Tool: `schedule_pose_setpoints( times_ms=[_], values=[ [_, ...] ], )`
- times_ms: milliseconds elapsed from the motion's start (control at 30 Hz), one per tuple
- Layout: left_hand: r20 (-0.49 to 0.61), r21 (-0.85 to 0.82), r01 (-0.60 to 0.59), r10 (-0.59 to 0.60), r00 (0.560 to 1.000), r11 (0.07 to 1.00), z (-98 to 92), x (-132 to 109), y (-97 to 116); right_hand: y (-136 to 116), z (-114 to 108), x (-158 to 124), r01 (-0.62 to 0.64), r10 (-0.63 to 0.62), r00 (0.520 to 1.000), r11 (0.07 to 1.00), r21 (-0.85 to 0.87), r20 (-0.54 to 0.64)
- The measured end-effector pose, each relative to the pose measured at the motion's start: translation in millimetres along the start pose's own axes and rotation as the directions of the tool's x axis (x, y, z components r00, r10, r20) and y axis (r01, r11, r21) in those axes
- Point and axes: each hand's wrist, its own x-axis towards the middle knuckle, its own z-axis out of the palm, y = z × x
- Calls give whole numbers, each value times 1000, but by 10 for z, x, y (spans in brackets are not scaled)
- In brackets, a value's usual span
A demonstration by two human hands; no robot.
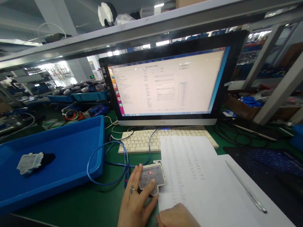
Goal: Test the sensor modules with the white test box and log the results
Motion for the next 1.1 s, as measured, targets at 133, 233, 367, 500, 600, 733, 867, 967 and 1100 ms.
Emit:
schedule_pose_setpoints(
  times_ms=[133, 233, 367, 500, 600, 733, 867, 967, 1100],
  values=[
    [14, 3, 5, -5, 1000, 1000, 8, -14, -3, 3, 1, -11, -10, 11, 999, 1000, -22, 36],
    [20, 10, 11, -11, 1000, 1000, 15, -19, 0, 9, 1, -24, -28, 29, 999, 999, -20, 39],
    [10, 13, 2, -2, 1000, 1000, 18, -12, 6, 21, -5, -21, -48, 48, 996, 999, 0, 79],
    [8, 14, -1, 0, 1000, 1000, 27, -6, -2, 34, -11, -12, -89, 87, 987, 996, 8, 137],
    [15, 9, 2, -2, 1000, 1000, 30, -5, -8, 46, -17, -11, -93, 90, 983, 996, 10, 158],
    [32, 20, 7, -8, 999, 1000, 18, -10, -1, 49, -26, -7, -86, 84, 979, 996, -2, 184],
    [25, 18, 9, -10, 1000, 1000, 9, -10, 8, 48, -22, -5, -55, 58, 989, 998, -22, 135],
    [18, 11, 10, -10, 1000, 1000, 10, -6, 8, 53, -16, -9, -61, 66, 984, 997, -39, 165],
    [11, 13, 9, -10, 1000, 1000, 12, -8, 6, 30, -23, -11, -42, 42, 993, 999, -4, 110]
  ],
)
